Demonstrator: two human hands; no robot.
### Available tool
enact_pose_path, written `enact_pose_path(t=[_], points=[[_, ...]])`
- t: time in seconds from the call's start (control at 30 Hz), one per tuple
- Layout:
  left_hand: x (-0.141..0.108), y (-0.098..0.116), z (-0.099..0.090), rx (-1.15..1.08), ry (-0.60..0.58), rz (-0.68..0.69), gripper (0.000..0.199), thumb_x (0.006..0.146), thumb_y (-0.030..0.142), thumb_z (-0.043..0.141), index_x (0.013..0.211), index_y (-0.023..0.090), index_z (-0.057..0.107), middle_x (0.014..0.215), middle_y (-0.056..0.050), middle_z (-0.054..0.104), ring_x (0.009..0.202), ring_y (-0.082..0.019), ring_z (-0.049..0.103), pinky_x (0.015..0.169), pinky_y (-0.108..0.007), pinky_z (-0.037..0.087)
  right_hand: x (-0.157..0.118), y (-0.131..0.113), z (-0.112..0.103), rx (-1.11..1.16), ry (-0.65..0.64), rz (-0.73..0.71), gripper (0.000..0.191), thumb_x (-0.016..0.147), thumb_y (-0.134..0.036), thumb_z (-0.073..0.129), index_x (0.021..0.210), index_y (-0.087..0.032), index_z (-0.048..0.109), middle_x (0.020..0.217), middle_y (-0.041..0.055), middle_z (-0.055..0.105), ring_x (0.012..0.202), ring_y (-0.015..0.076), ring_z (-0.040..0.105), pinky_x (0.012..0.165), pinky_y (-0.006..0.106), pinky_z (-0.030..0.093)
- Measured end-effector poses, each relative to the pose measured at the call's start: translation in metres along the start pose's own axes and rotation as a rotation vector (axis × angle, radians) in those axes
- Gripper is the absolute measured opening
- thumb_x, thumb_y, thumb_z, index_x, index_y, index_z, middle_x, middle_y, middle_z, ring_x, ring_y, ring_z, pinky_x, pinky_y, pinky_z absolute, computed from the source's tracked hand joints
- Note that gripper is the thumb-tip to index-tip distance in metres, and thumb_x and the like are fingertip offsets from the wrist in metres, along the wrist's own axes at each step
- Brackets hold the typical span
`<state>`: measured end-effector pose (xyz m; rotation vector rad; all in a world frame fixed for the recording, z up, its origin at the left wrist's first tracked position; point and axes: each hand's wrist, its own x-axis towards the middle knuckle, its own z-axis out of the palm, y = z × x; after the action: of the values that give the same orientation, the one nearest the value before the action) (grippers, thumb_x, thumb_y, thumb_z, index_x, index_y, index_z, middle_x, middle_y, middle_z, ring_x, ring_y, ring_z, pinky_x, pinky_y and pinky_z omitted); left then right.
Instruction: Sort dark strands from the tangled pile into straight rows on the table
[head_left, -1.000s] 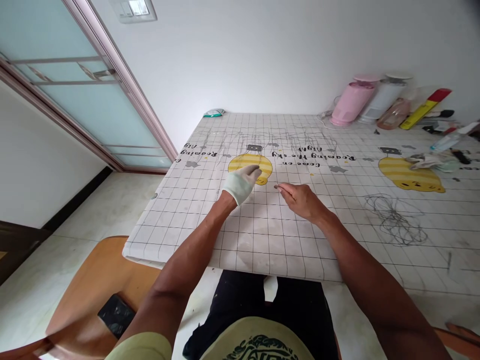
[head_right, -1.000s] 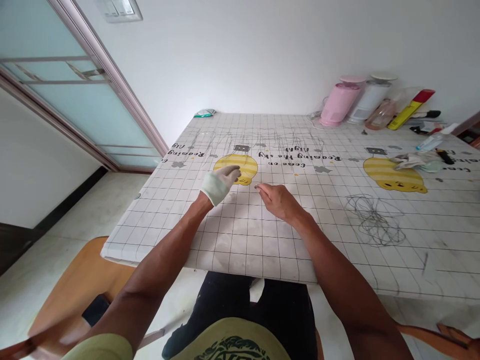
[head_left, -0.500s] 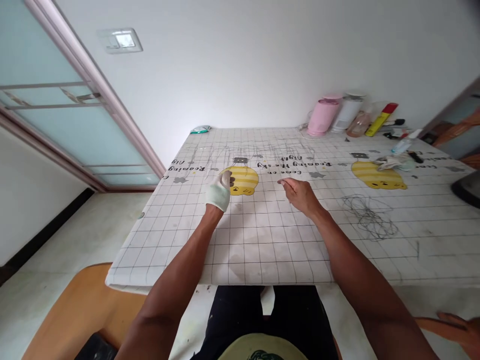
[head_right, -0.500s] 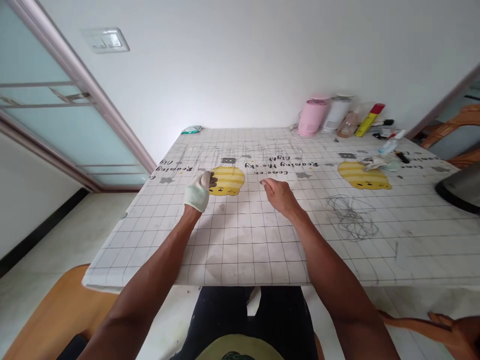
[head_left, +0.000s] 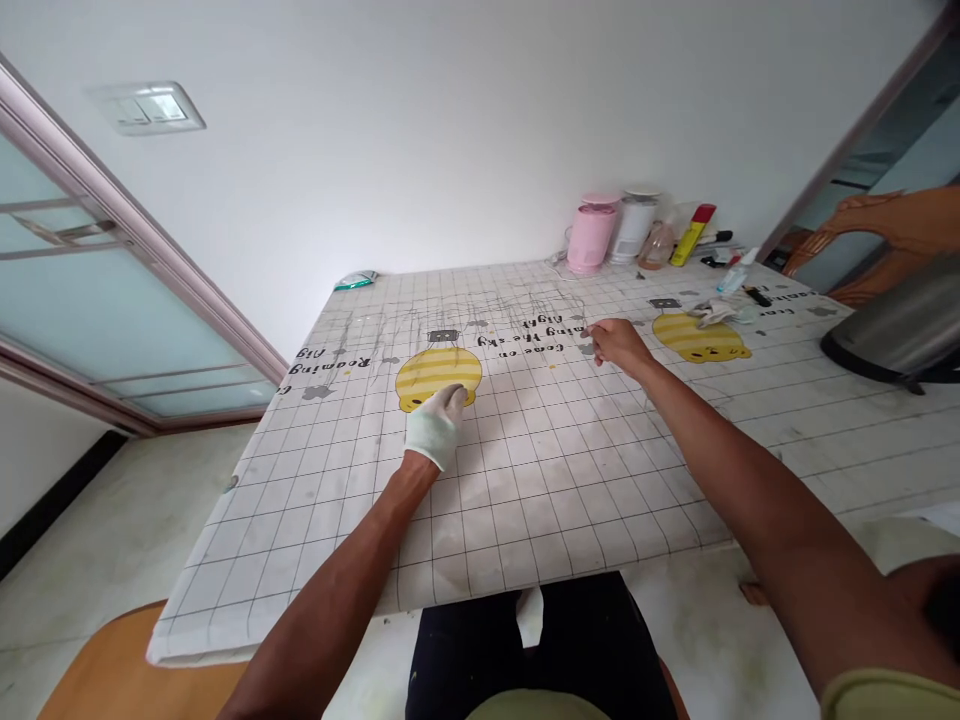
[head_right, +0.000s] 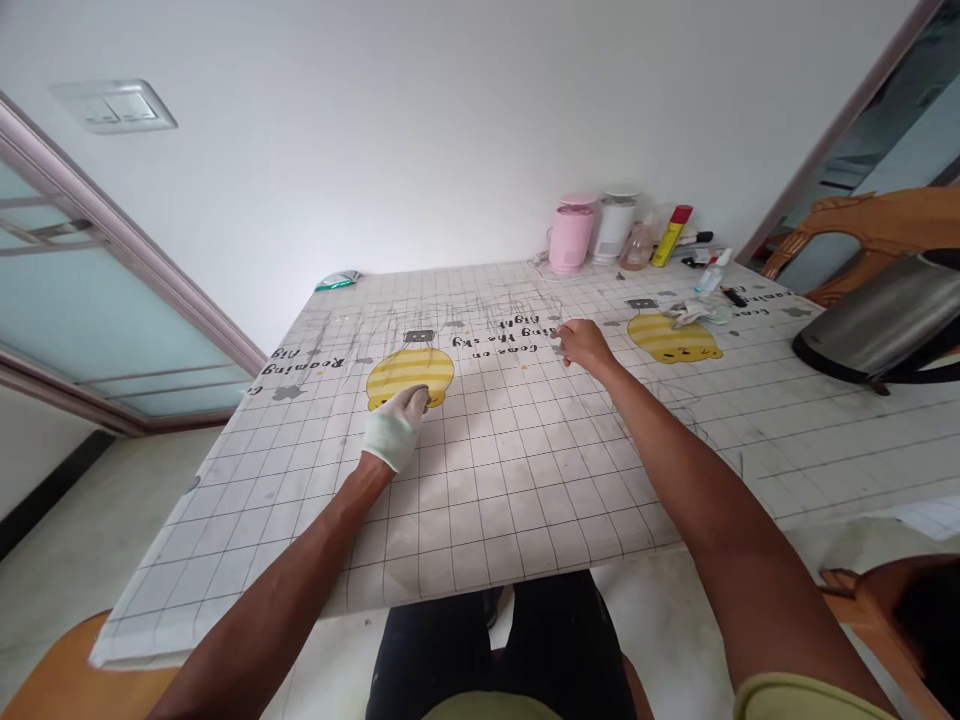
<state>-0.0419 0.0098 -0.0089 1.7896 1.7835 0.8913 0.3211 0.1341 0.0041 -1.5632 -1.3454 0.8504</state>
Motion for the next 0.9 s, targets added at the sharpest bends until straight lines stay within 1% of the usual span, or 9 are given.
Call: enact_pose_path(t=[0.1, 0.17, 0.3, 0.47, 0.57, 0.63, 0.73, 0.83, 0.9], points=[[0.001, -0.002, -0.001, -0.013, -0.007, -0.033, 0.038, 0.106, 0.042, 0.046, 0.122, 0.027, 0.078, 0.125, -0.005, 0.081, 0.12, -0.025, 0.073, 0.105, -0.032, 0.052, 0.023, -0.005, 0.005, 0.025, 0.001, 0.034, 0.019, 0.099, -0.025, 0.071, 0.085, -0.013, 0.07, 0.049, -0.0029, 0.048, 0.041, 0.0099, 0.038, 0.046, 0.028, 0.049], [0.002, -0.003, -0.001, -0.007, -0.008, -0.047, 0.038, 0.106, 0.041, 0.047, 0.122, 0.027, 0.078, 0.127, -0.005, 0.081, 0.123, -0.026, 0.072, 0.108, -0.033, 0.051, 0.036, -0.009, 0.009, 0.026, -0.009, 0.061, 0.019, 0.1, -0.022, 0.07, 0.083, -0.013, 0.069, 0.048, -0.0037, 0.046, 0.041, 0.0094, 0.036, 0.046, 0.028, 0.049], [0.004, -0.005, -0.001, 0.003, -0.014, -0.049, 0.038, 0.105, 0.041, 0.047, 0.123, 0.027, 0.078, 0.13, -0.005, 0.08, 0.125, -0.028, 0.072, 0.112, -0.036, 0.05, 0.058, -0.014, 0.02, -0.013, -0.018, 0.115, 0.018, 0.097, -0.017, 0.074, 0.08, -0.013, 0.069, 0.046, -0.0038, 0.045, 0.041, 0.0094, 0.036, 0.047, 0.028, 0.048], [0.004, -0.005, -0.001, 0.023, -0.009, -0.09, 0.041, 0.104, 0.045, 0.049, 0.126, 0.026, 0.078, 0.126, -0.006, 0.082, 0.124, -0.029, 0.073, 0.112, -0.037, 0.051, 0.082, -0.016, 0.036, -0.142, -0.023, 0.19, 0.014, 0.096, -0.014, 0.074, 0.083, -0.01, 0.07, 0.047, -0.0021, 0.047, 0.043, 0.011, 0.041, 0.047, 0.028, 0.048], [0.004, -0.002, -0.001, 0.043, -0.017, -0.11, 0.043, 0.104, 0.046, 0.049, 0.129, 0.027, 0.078, 0.127, -0.005, 0.082, 0.124, -0.029, 0.073, 0.112, -0.037, 0.051, 0.092, -0.014, 0.039, -0.256, -0.029, 0.226, 0.009, 0.097, -0.014, 0.074, 0.09, -0.009, 0.072, 0.05, 0.0001, 0.052, 0.044, 0.0128, 0.044, 0.047, 0.028, 0.048], [0.003, -0.001, -0.002, 0.043, -0.022, -0.116, 0.044, 0.105, 0.046, 0.048, 0.13, 0.027, 0.078, 0.129, -0.004, 0.081, 0.125, -0.028, 0.072, 0.113, -0.037, 0.051, 0.096, -0.013, 0.037, -0.332, -0.043, 0.238, 0.011, 0.098, -0.019, 0.075, 0.096, -0.008, 0.072, 0.055, 0.0031, 0.058, 0.045, 0.014, 0.047, 0.048, 0.029, 0.049], [0.003, 0.002, -0.003, 0.031, -0.022, -0.123, 0.045, 0.105, 0.046, 0.048, 0.131, 0.025, 0.078, 0.13, -0.004, 0.081, 0.126, -0.027, 0.071, 0.113, -0.035, 0.05, 0.093, -0.013, 0.032, -0.437, -0.067, 0.233, 0.021, 0.102, -0.029, 0.073, 0.102, -0.008, 0.072, 0.064, 0.0094, 0.067, 0.05, 0.0177, 0.056, 0.053, 0.031, 0.054], [0.003, 0.001, -0.004, 0.024, -0.004, -0.129, 0.045, 0.104, 0.048, 0.049, 0.13, 0.025, 0.078, 0.128, -0.004, 0.081, 0.126, -0.028, 0.071, 0.113, -0.035, 0.05, 0.082, -0.017, 0.024, -0.54, -0.071, 0.219, 0.033, 0.107, -0.038, 0.065, 0.102, -0.006, 0.073, 0.069, 0.0147, 0.072, 0.056, 0.022, 0.065, 0.057, 0.032, 0.057], [0.005, -0.002, -0.005, 0.029, 0.003, -0.117, 0.044, 0.104, 0.047, 0.049, 0.129, 0.025, 0.078, 0.127, -0.005, 0.081, 0.126, -0.028, 0.072, 0.114, -0.036, 0.049, 0.071, -0.019, 0.012, -0.611, -0.059, 0.207, 0.038, 0.108, -0.04, 0.061, 0.099, -0.006, 0.075, 0.068, 0.0158, 0.073, 0.057, 0.0225, 0.067, 0.059, 0.033, 0.058]])
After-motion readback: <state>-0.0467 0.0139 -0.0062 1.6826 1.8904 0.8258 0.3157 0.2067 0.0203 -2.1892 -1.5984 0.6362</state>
